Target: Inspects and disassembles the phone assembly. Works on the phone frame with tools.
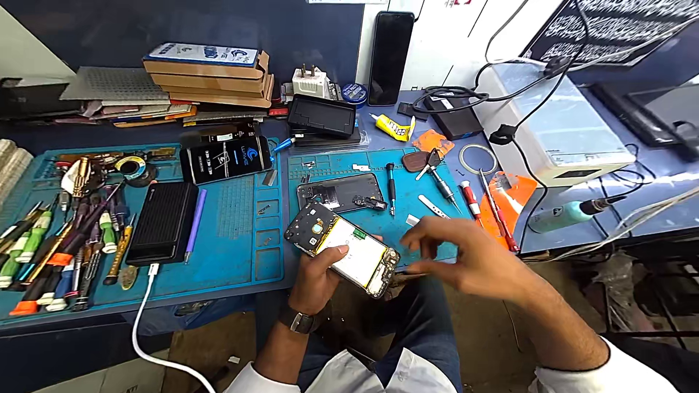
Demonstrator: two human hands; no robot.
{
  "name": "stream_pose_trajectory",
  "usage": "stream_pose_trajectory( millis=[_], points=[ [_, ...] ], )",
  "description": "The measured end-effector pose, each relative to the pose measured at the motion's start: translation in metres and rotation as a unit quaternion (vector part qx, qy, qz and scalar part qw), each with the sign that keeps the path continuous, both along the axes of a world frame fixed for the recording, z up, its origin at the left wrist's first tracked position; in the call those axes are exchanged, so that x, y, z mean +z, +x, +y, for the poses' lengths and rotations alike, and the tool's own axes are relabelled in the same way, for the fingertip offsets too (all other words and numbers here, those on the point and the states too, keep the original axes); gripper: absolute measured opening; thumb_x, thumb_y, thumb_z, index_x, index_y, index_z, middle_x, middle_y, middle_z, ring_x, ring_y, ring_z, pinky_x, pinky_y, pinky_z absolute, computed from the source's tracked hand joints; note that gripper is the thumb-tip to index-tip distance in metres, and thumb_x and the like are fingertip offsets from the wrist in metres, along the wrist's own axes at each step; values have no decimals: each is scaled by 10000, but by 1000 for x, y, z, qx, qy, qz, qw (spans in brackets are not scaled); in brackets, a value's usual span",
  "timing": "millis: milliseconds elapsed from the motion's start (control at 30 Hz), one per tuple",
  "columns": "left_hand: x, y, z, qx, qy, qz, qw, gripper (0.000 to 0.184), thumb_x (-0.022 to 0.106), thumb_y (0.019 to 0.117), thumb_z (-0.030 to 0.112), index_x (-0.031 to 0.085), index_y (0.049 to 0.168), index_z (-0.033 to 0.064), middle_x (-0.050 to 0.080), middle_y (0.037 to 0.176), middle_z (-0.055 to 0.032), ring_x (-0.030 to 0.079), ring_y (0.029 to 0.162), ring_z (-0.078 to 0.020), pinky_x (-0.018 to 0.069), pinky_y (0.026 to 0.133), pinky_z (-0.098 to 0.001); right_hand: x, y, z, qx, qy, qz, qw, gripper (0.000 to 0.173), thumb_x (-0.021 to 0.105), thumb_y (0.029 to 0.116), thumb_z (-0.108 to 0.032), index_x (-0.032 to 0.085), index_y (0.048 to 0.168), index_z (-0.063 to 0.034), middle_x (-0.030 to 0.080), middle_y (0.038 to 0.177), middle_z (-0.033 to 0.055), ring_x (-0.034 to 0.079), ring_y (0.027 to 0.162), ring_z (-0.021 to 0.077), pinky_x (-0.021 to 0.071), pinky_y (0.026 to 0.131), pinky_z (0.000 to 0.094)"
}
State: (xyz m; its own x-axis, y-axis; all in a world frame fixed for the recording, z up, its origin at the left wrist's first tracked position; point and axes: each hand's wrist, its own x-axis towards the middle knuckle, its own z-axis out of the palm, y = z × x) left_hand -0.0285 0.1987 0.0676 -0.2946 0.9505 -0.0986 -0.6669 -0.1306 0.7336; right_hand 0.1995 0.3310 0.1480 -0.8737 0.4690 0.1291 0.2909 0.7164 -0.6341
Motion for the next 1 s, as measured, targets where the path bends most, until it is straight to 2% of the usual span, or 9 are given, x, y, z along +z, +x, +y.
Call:
stream_pose_trajectory(
  millis=[100, 167, 367, 567, 667, 733, 800, 867, 1000],
  points=[
    [-8, -4, 4, -50, 65, 15, 997, 454, 567, 971, 149, 540, 1419, 81, 639, 1298, -253, 675, 1147, -363, 586, 933, -510, -9, 24, 15, -226, 123, -71, 964, 188, 713, 944, -251, 735, 1091, -136, 713, 911, 14, 692, 774, 189, 593, 670, 450],
    [-8, -5, 7, -63, 90, 35, 993, 491, 534, 988, 138, 499, 1476, 101, 610, 1340, -267, 649, 1188, -388, 572, 956, -526, -18, 32, 18, -291, 182, -148, 928, 210, 712, 952, -250, 742, 1106, -110, 705, 966, 98, 685, 866, 321, 548, 720, 574],
    [-10, -4, 4, -55, 118, 13, 991, 448, 553, 989, 122, 520, 1434, 86, 613, 1335, -269, 639, 1213, -398, 555, 990, -535, -31, 29, 21, -301, 214, -228, 901, 140, 684, 966, -191, 745, 1050, -97, 677, 956, 137, 664, 932, 377, 545, 704, 554],
    [-10, -4, 2, -56, 123, 2, 991, 442, 578, 983, 131, 532, 1420, 87, 619, 1327, -274, 638, 1217, -403, 550, 997, -535, -38, 23, 26, -305, 207, -231, 900, 84, 690, 947, -148, 730, 978, -80, 670, 908, 139, 680, 821, 365, 541, 654, 566],
    [-10, -4, 2, -57, 129, 3, 990, 452, 606, 986, 158, 526, 1429, 108, 616, 1342, -262, 636, 1224, -393, 552, 999, -526, -31, 26, 21, -341, 145, -111, 922, 135, 666, 978, -124, 720, 1082, -58, 673, 956, 135, 680, 829, 322, 556, 702, 541],
    [-10, -2, 1, -45, 134, -12, 990, 458, 621, 980, 147, 534, 1429, 121, 611, 1357, -254, 627, 1241, -387, 544, 1008, -528, -22, 29, 13, -371, -10, 85, 925, 213, 657, 991, -111, 688, 1195, -62, 708, 985, 67, 708, 814, 186, 626, 740, 398],
    [-8, 0, 0, -29, 140, -36, 989, 459, 622, 983, 129, 538, 1435, 121, 593, 1388, -257, 596, 1286, -397, 529, 1031, -534, -13, 25, -3, -364, -243, 320, 840, 309, 633, 980, -45, 646, 1288, -55, 696, 984, 63, 711, 807, 150, 643, 762, 332],
    [-5, 5, -1, -5, 136, -52, 989, 460, 608, 994, 127, 529, 1447, 126, 576, 1407, -264, 589, 1293, -403, 532, 1026, -528, -11, 22, -21, -329, -392, 453, 730, 349, 584, 982, -67, 639, 1326, -93, 688, 1026, 58, 707, 851, 133, 636, 792, 316],
    [10, 24, -7, 44, 108, -87, 989, 473, 590, 1012, 161, 515, 1474, 231, 553, 1466, -200, 624, 1258, -362, 562, 980, -507, -25, 9, -57, -306, -477, 535, 627, 259, 655, 932, -84, 721, 1182, -105, 733, 953, 105, 741, 820, 159, 647, 783, 338]
  ],
)
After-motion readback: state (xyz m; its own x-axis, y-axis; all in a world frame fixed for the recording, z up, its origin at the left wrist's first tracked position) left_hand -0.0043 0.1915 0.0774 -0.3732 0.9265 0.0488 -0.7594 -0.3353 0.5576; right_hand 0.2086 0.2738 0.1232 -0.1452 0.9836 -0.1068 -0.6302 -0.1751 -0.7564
